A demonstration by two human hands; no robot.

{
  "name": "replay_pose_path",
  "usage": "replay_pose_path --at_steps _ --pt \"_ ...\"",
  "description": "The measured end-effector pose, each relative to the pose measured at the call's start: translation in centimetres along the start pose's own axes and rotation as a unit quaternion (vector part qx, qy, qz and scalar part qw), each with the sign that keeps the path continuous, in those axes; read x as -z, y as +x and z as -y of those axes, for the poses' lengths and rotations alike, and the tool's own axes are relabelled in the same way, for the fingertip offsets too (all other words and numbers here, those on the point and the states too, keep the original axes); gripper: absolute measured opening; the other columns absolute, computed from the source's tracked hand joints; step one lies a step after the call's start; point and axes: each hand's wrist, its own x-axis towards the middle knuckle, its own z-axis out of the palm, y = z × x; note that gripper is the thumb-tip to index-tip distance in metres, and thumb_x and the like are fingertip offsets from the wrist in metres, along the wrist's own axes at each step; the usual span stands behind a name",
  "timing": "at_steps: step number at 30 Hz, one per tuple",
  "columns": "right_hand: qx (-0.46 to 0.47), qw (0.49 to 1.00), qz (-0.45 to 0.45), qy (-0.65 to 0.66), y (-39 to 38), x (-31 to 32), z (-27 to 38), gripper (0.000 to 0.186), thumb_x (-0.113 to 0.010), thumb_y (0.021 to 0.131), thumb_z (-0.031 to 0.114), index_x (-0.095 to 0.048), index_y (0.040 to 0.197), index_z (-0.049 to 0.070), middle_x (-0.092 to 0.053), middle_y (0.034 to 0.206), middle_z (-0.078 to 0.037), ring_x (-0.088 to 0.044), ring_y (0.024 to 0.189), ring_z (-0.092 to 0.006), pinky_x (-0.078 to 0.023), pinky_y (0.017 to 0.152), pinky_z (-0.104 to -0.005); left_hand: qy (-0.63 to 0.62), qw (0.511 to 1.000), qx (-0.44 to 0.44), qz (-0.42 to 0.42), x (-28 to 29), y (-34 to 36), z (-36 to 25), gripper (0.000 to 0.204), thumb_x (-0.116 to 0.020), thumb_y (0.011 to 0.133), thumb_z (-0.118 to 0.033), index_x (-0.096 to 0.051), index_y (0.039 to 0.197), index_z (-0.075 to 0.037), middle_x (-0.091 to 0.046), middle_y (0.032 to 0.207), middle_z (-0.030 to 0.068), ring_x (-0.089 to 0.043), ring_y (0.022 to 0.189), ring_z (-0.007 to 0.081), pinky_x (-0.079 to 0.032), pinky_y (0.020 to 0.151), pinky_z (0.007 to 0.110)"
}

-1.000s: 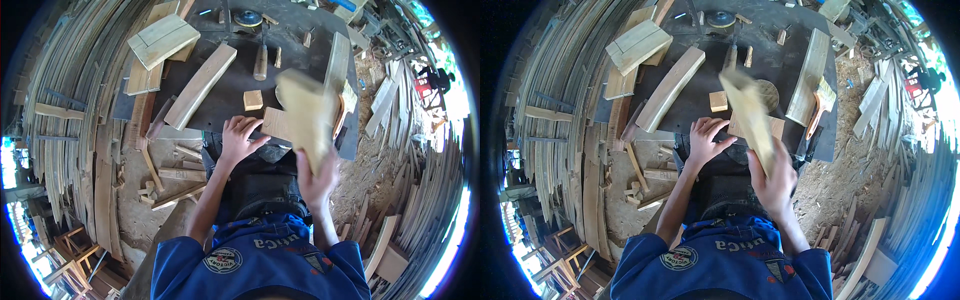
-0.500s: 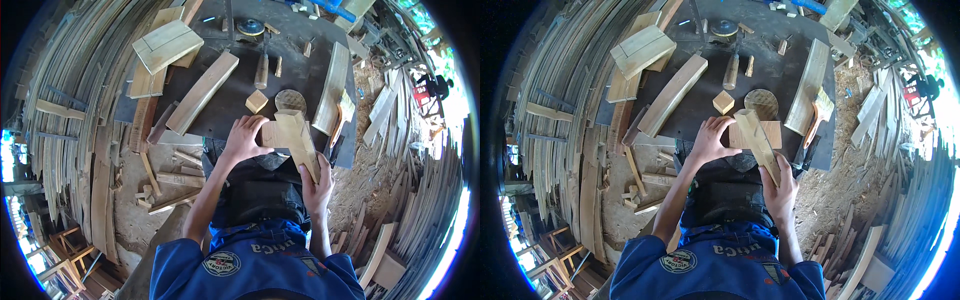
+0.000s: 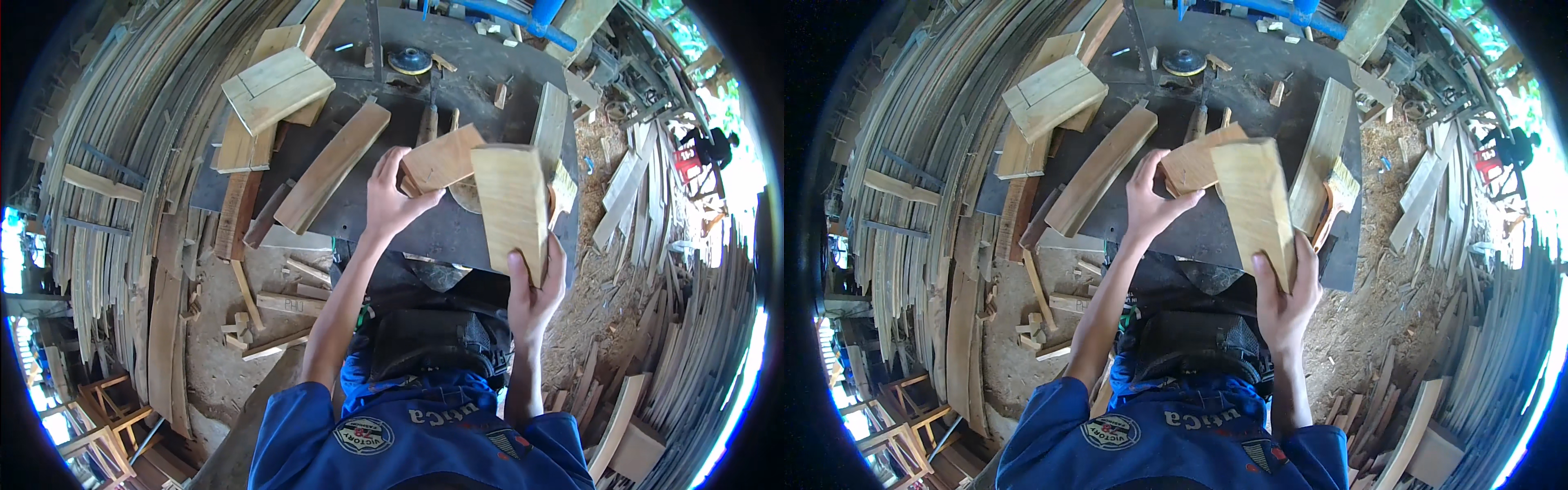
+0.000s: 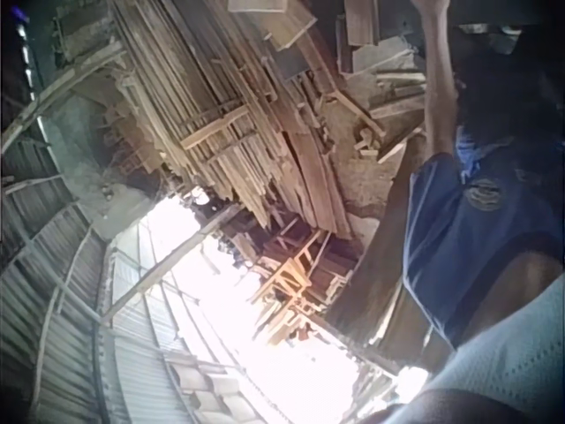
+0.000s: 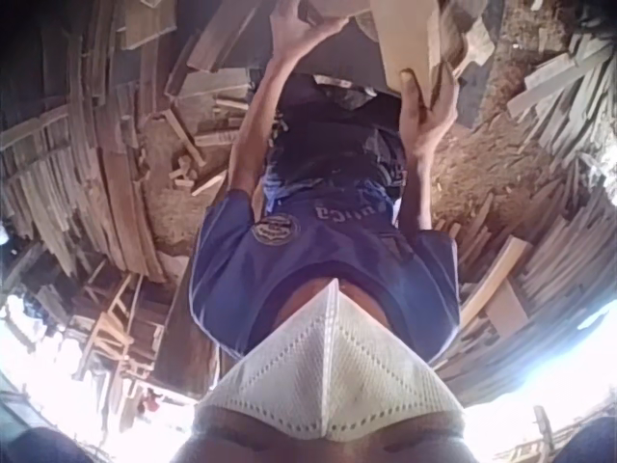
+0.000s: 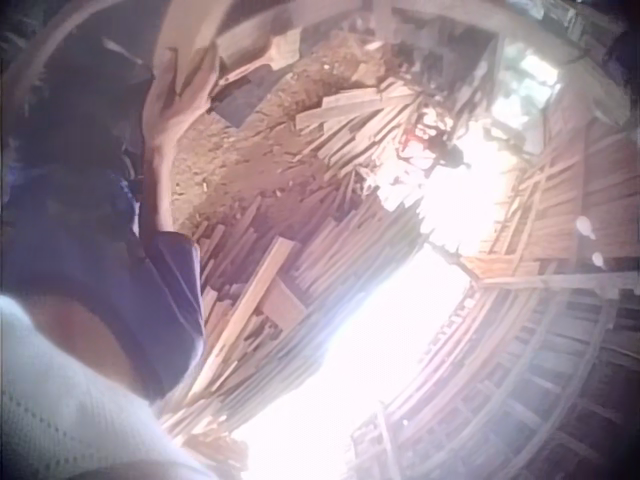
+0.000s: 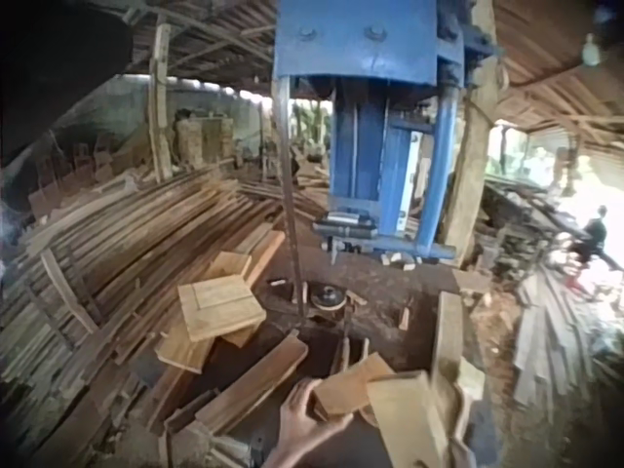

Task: The person smooths small wooden blocks using a sanding block and then brushes them with a paintbrush. The person handles the blocks one at a time, turning them over to sand different sides before brushing off the dust.

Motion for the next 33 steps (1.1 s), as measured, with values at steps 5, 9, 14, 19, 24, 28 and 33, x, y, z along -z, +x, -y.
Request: replay_pose_path --at_steps 5,9,14,19,24,28,33 --pt "0.052 0.993 0.108 -0.022 3.9 -1.3 1.4 0.041 -0.063 0.080 0.013 -0.048 0.113 -0.005 -0.061 0.096 -0.021 -0.063 0.083 -0.0254 -0.048 0.073 -0.0318 -0.039 0.998 0.042 -0.016 -1.6 -1.0 1.3 0.062 -0.080 0.055 -0.021 -0.049 0.105 0.000 -0.055 0.096 0.0116 -0.057 0.084 0.0191 -0.049 0.066 0.030" --pt "0.190 0.979 -0.024 -0.064 5.8 -0.9 3.2 0.044 -0.065 0.079 0.015 -0.049 0.113 -0.006 -0.059 0.103 -0.021 -0.062 0.087 -0.0260 -0.049 0.073 -0.0328 -0.039 0.998 0.053 -0.020 -1.3 -1.1 1.0 0.062 -0.080 0.055 -0.019 -0.049 0.106 0.000 -0.055 0.096 0.0118 -0.057 0.084 0.0183 -0.049 0.067 0.030" --pt "0.246 0.955 -0.157 -0.055 4.7 -3.4 2.5 0.050 -0.068 0.076 0.015 -0.046 0.116 -0.005 -0.059 0.095 -0.019 -0.064 0.077 -0.0281 -0.050 0.063 -0.0347 -0.098 0.989 0.104 -0.027 -1.3 -1.3 0.5 0.058 -0.079 0.053 -0.022 -0.050 0.099 -0.001 -0.056 0.093 0.0122 -0.058 0.082 0.0256 -0.047 0.069 0.034" --pt "0.147 0.980 0.112 -0.074 5.9 -2.9 2.6 0.039 -0.063 0.078 0.012 -0.049 0.112 -0.002 -0.060 0.098 -0.019 -0.064 0.076 -0.0297 -0.051 0.062 -0.0322 -0.042 0.995 0.087 -0.011 -1.5 -1.9 2.1 0.069 -0.081 0.053 -0.020 -0.049 0.111 0.001 -0.057 0.099 0.0112 -0.058 0.084 0.0173 -0.050 0.071 0.031" --pt "0.217 0.959 -0.182 0.015 5.8 -3.2 4.6 0.038 -0.064 0.078 0.012 -0.051 0.110 -0.001 -0.059 0.099 -0.020 -0.064 0.079 -0.0306 -0.052 0.063 -0.0360 -0.046 0.995 0.088 -0.029 -1.4 -2.0 1.7 0.070 -0.082 0.051 -0.020 -0.050 0.110 0.000 -0.059 0.091 0.0104 -0.058 0.079 0.0155 -0.049 0.071 0.029" --pt "0.186 0.958 0.190 -0.105 6.2 -4.0 0.7 0.039 -0.064 0.080 0.015 -0.051 0.111 -0.003 -0.061 0.095 -0.018 -0.064 0.074 -0.0249 -0.051 0.064 -0.0334 -0.102 0.986 0.133 -0.006 -1.6 -1.7 1.2 0.063 -0.080 0.050 -0.023 -0.052 0.102 -0.003 -0.058 0.096 0.0123 -0.056 0.084 0.0266 -0.046 0.073 0.034" --pt "0.135 0.991 -0.023 0.004 7.3 -2.4 5.8 0.034 -0.063 0.080 0.013 -0.052 0.109 -0.001 -0.061 0.090 -0.017 -0.064 0.070 -0.0244 -0.050 0.064 -0.0300 -0.046 0.993 0.099 -0.039 -1.1 -2.1 1.9 0.070 -0.082 0.050 -0.019 -0.051 0.109 0.001 -0.059 0.093 0.0107 -0.058 0.079 0.0155 -0.049 0.071 0.029"
